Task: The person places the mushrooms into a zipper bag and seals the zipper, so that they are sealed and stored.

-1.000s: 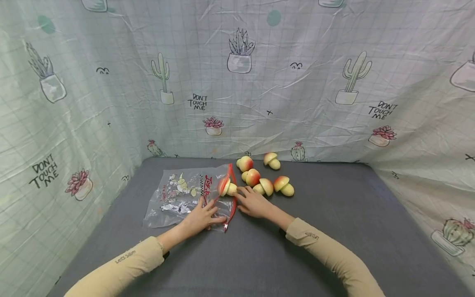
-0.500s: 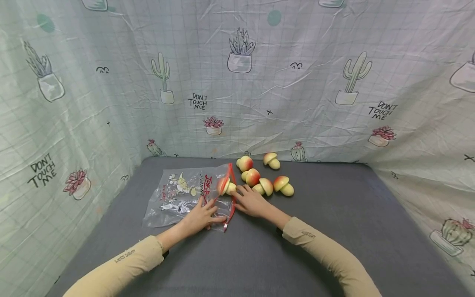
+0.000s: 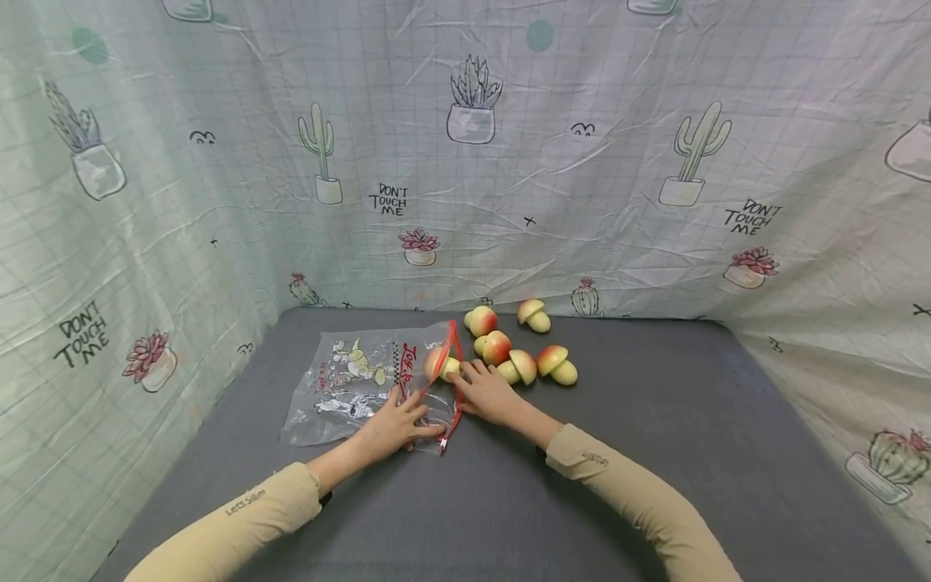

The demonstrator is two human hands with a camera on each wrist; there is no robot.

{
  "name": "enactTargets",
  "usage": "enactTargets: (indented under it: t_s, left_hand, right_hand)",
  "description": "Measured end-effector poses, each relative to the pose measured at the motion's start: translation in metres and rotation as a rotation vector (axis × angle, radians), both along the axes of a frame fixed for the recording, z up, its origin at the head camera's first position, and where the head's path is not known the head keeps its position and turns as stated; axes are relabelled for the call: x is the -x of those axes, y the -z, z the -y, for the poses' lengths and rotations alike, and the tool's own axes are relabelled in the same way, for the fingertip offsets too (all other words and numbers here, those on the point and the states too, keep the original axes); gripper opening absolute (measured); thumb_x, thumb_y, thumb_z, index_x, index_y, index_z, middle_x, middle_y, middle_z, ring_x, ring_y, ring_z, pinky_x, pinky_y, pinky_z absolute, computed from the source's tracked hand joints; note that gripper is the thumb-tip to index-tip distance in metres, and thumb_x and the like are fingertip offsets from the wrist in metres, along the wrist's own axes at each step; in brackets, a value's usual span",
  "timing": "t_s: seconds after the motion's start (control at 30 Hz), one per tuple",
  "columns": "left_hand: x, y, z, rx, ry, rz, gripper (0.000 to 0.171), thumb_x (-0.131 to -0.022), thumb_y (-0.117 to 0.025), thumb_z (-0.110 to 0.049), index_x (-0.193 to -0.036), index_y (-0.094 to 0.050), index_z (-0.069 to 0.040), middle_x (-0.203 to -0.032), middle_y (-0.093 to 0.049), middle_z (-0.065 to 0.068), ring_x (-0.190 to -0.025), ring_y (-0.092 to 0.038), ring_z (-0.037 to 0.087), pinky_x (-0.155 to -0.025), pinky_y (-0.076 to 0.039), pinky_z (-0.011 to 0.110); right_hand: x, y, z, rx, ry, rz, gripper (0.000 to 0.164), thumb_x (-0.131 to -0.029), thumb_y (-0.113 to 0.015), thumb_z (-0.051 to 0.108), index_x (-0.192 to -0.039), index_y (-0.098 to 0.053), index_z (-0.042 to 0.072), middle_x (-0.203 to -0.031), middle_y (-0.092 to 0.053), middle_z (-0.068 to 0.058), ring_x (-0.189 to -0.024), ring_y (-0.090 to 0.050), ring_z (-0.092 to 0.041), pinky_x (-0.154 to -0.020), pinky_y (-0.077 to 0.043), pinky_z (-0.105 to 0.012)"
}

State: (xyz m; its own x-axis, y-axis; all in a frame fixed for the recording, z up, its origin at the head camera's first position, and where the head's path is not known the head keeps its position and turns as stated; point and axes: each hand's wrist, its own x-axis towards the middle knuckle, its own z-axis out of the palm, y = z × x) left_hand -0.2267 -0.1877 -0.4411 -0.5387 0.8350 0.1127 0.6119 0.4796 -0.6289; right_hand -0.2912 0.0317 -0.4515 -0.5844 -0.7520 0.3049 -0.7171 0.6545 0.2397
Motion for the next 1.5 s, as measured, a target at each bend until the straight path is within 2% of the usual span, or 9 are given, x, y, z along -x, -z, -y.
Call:
enactTargets:
  t_s: [0.17,0.33,0.57,0.83,1.2,1.5]
  left_hand:
    - [0.001,0.001,0.0,-0.018,-0.002,0.016,0.06,-0.065,-0.062,-0.049,-0.122,-0.045,-0.047,-0.104,-0.057,-0.002,-0.106,-0.051,0.022,-0.085,-0.043,0.05]
    - [0.002,0.004,-0.001,-0.007,-0.009,-0.007,0.061,-0.065,-0.062,-0.05,-0.123,-0.044,-0.047,-0.102,-0.056,-0.002,-0.104,-0.05,0.02,-0.086,-0.042,0.05]
    - [0.002,0.006,0.0,0.001,-0.016,-0.019,0.061,-0.066,-0.062,-0.051,-0.123,-0.043,-0.047,-0.101,-0.054,-0.001,-0.102,-0.049,0.02,-0.085,-0.042,0.049]
    - [0.002,0.006,0.0,-0.016,-0.028,0.0,0.062,-0.066,-0.064,-0.049,-0.125,-0.043,-0.046,-0.103,-0.053,0.001,-0.104,-0.049,0.021,-0.085,-0.042,0.052]
    - [-0.001,0.006,0.0,0.018,-0.041,-0.016,0.062,-0.067,-0.062,-0.051,-0.125,-0.041,-0.047,-0.105,-0.053,0.001,-0.106,-0.049,0.021,-0.084,-0.043,0.05]
    - [-0.002,0.005,-0.002,0.042,-0.054,-0.022,0.062,-0.068,-0.06,-0.052,-0.126,-0.039,-0.047,-0.104,-0.052,0.0,-0.105,-0.049,0.02,-0.084,-0.044,0.049]
  right_hand:
    - [0.002,0.001,0.005,-0.023,0.01,-0.028,0.061,-0.075,-0.064,0.045,-0.127,-0.047,0.02,-0.114,-0.05,-0.007,-0.099,-0.046,-0.022,-0.069,-0.046,-0.035]
    - [0.001,0.0,0.01,-0.032,0.022,-0.028,0.06,-0.073,-0.066,0.042,-0.126,-0.048,0.022,-0.113,-0.049,-0.006,-0.098,-0.046,-0.021,-0.068,-0.046,-0.035]
    - [0.001,0.002,0.012,-0.047,0.056,-0.048,0.064,-0.07,-0.064,0.045,-0.128,-0.046,0.025,-0.118,-0.047,-0.004,-0.099,-0.045,-0.02,-0.066,-0.046,-0.034]
    - [0.003,0.004,0.012,-0.054,0.075,-0.071,0.066,-0.07,-0.063,0.047,-0.13,-0.045,0.024,-0.125,-0.047,-0.003,-0.102,-0.046,-0.02,-0.066,-0.046,-0.034]
    - [0.002,0.006,0.015,-0.097,0.135,-0.019,0.068,-0.073,-0.059,0.048,-0.132,-0.041,0.022,-0.137,-0.041,-0.001,-0.11,-0.045,-0.021,-0.073,-0.047,-0.036]
    - [0.003,0.006,0.016,-0.086,0.161,-0.014,0.066,-0.068,-0.062,0.05,-0.123,-0.046,0.017,-0.126,-0.045,-0.001,-0.107,-0.043,-0.019,-0.074,-0.046,-0.036]
